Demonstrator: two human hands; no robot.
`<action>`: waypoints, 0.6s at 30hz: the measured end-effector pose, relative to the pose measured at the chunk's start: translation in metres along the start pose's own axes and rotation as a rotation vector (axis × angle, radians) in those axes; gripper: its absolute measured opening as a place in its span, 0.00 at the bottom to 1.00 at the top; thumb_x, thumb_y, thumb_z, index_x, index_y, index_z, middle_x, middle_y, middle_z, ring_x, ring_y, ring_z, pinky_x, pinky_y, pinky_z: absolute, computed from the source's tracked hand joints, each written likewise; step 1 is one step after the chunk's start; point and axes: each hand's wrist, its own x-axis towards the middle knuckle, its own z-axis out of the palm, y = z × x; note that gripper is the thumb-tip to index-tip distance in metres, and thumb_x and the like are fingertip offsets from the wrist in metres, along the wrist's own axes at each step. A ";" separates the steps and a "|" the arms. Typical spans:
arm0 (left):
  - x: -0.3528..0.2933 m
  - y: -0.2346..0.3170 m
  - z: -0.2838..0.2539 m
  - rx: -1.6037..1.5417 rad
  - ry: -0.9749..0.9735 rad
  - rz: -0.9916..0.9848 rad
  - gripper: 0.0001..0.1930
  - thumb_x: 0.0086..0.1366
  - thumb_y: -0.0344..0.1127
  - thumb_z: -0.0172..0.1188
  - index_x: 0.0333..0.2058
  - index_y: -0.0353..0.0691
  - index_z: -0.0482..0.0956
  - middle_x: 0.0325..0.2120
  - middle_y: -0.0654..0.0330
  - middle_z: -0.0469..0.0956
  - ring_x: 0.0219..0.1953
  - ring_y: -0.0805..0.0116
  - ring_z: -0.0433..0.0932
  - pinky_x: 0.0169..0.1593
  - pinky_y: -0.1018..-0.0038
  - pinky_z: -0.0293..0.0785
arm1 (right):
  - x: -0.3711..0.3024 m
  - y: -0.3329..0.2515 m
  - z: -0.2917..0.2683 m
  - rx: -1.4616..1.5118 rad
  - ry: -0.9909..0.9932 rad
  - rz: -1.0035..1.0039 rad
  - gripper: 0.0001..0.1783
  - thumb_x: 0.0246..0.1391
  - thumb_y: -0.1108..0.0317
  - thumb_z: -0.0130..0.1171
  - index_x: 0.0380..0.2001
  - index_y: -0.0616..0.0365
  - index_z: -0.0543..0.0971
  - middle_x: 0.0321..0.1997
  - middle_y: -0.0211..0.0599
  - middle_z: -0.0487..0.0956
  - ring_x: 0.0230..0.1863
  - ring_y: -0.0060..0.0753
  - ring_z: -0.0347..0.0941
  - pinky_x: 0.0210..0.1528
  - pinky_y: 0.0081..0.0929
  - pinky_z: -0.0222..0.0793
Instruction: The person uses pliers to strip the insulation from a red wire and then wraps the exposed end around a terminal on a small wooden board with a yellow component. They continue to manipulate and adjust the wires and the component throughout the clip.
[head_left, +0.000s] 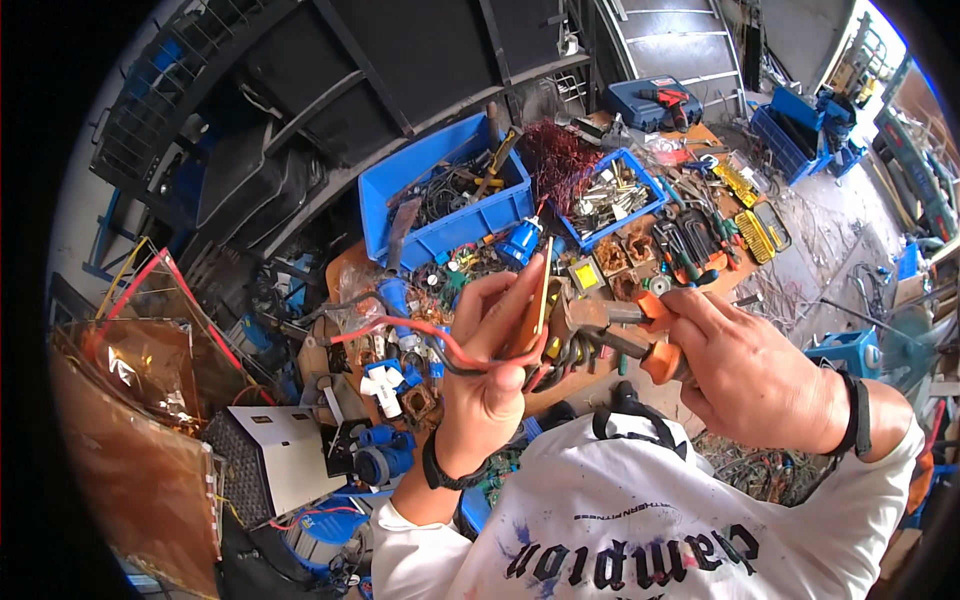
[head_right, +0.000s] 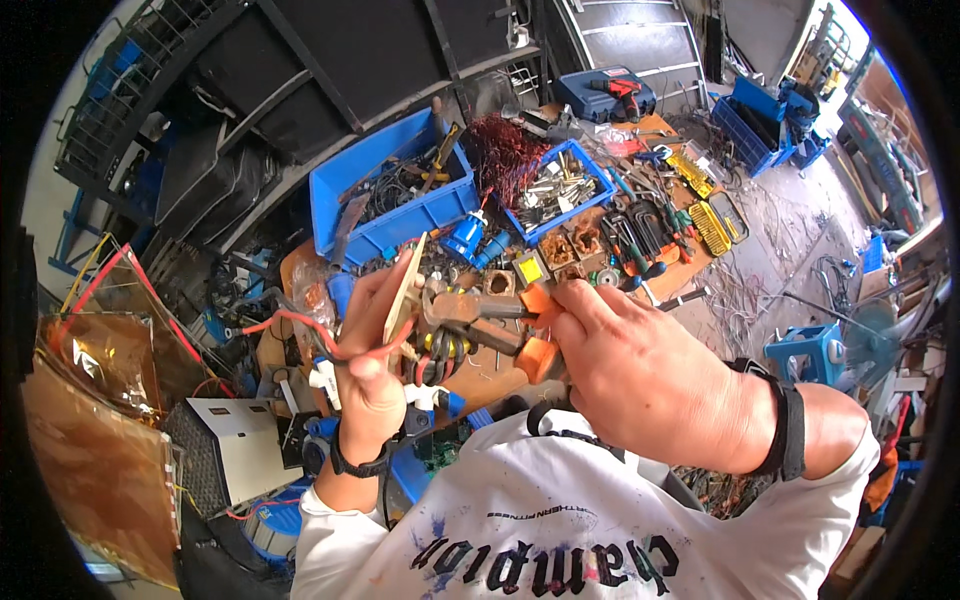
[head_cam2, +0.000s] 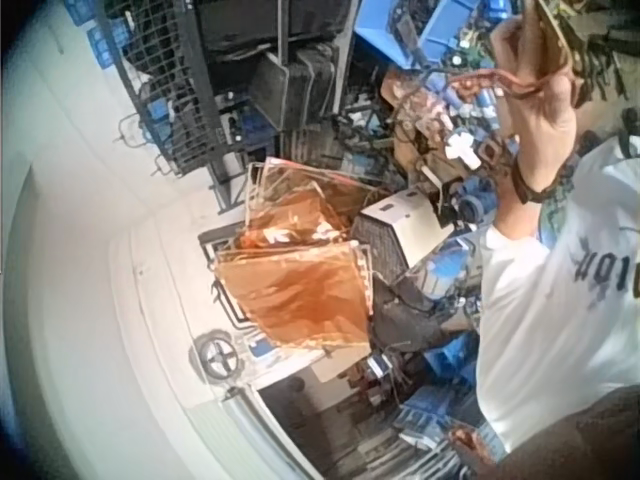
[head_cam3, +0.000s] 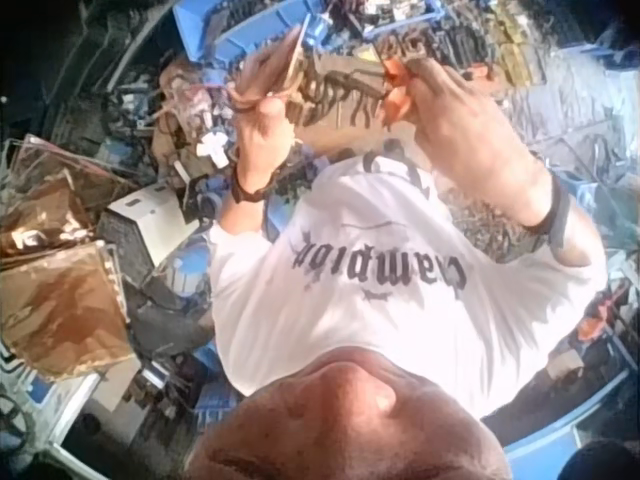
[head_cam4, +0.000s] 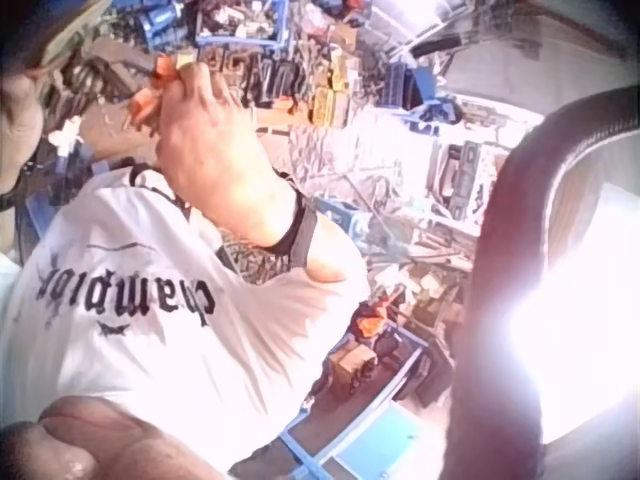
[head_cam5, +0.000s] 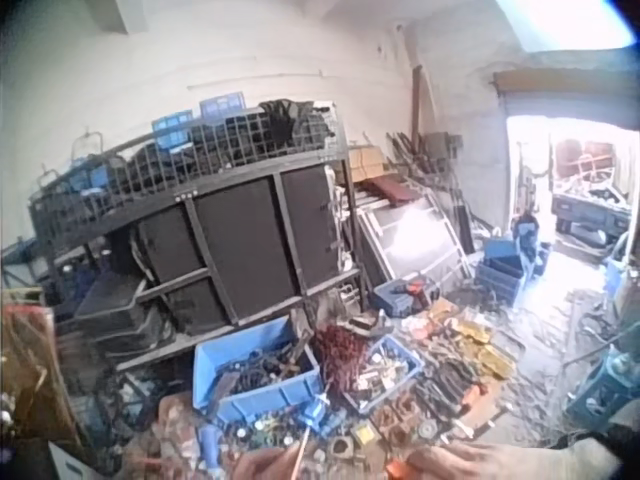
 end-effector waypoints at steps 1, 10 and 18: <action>0.000 -0.002 0.001 -0.027 -0.003 -0.005 0.47 0.62 0.76 0.40 0.62 0.37 0.69 0.47 0.54 0.66 0.44 0.68 0.71 0.45 0.73 0.72 | 0.001 0.001 0.001 0.007 -0.015 0.010 0.26 0.44 0.74 0.56 0.49 0.73 0.68 0.48 0.51 0.69 0.48 0.49 0.70 0.52 0.36 0.68; 0.005 -0.017 0.002 -0.090 -0.004 -0.054 0.40 0.67 0.69 0.41 0.62 0.41 0.69 0.44 0.59 0.68 0.41 0.72 0.71 0.47 0.74 0.70 | 0.014 0.012 0.001 0.080 -0.088 0.075 0.16 0.45 0.73 0.57 0.38 0.68 0.71 0.41 0.50 0.71 0.43 0.51 0.74 0.46 0.40 0.71; -0.001 -0.019 0.002 -0.228 0.000 -0.226 0.35 0.71 0.61 0.42 0.60 0.35 0.70 0.51 0.57 0.73 0.51 0.71 0.72 0.52 0.74 0.71 | 0.022 0.019 0.001 0.107 -0.112 0.090 0.15 0.47 0.71 0.58 0.38 0.68 0.72 0.37 0.52 0.75 0.38 0.56 0.76 0.41 0.44 0.73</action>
